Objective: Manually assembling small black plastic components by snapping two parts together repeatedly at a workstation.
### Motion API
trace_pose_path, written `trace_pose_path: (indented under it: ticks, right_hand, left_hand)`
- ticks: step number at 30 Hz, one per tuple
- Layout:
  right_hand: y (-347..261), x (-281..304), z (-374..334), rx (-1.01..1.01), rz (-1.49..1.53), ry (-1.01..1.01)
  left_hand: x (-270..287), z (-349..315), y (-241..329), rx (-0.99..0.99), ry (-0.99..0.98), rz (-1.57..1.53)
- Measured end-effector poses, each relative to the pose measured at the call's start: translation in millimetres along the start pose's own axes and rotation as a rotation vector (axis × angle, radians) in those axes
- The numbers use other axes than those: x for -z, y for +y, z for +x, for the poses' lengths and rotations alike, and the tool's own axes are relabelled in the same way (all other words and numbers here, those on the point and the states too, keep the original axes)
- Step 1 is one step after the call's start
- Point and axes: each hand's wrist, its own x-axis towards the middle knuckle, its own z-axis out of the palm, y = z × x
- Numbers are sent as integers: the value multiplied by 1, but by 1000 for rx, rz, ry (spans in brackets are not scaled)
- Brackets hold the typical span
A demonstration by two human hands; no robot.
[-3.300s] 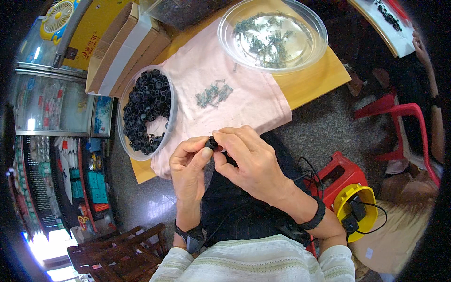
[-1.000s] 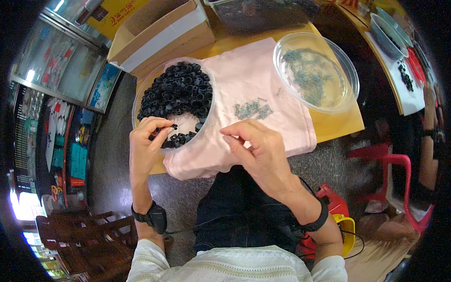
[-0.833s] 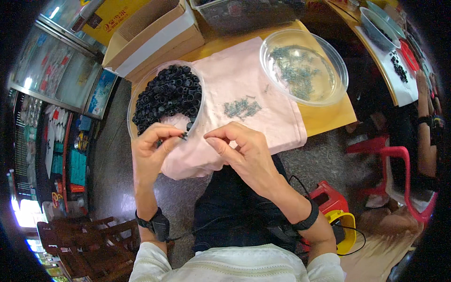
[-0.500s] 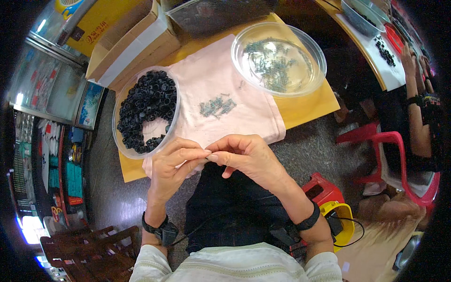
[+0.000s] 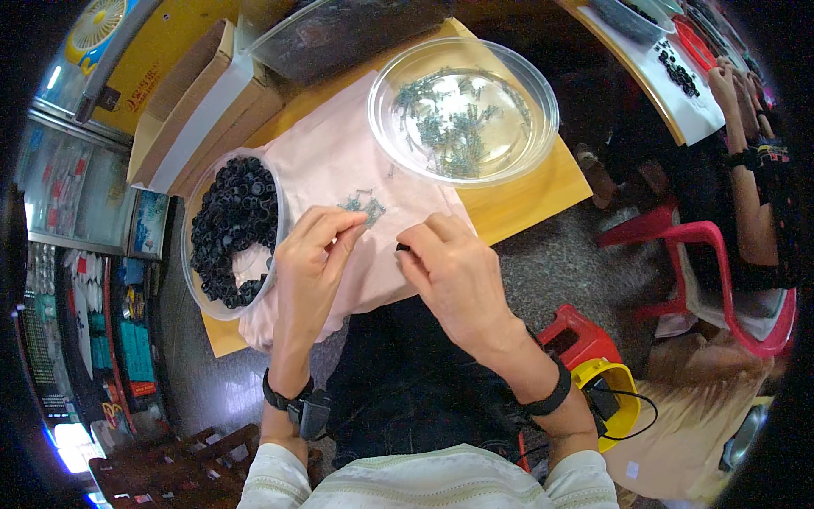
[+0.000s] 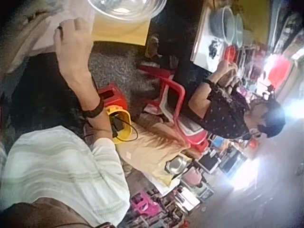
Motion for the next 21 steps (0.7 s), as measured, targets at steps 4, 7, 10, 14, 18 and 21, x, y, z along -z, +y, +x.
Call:
trace_pose_path:
  ticks: [4, 7, 10, 14, 18, 21]
  right_hand:
    - [-3, 0, 2, 78, -77, -41]
    - [-2, 2, 2, 66, -87, -92]
    - [-4, 4, 4, 81, -147, -136]
    - [-5, 6, 7, 65, -136, -145]
    - [-7, 6, 8, 69, -102, -150]
    - [-7, 5, 9, 77, -120, -157]
  left_hand:
    - [-7, 23, -4, -156, -64, 223]
    - [-3, 29, -4, -252, -175, 357]
    - [0, 34, -1, -321, -226, 451]
    - [2, 33, -6, -309, -191, 364]
    - [9, 24, -15, -213, -101, 231]
    - [13, 17, -11, -161, -57, 146]
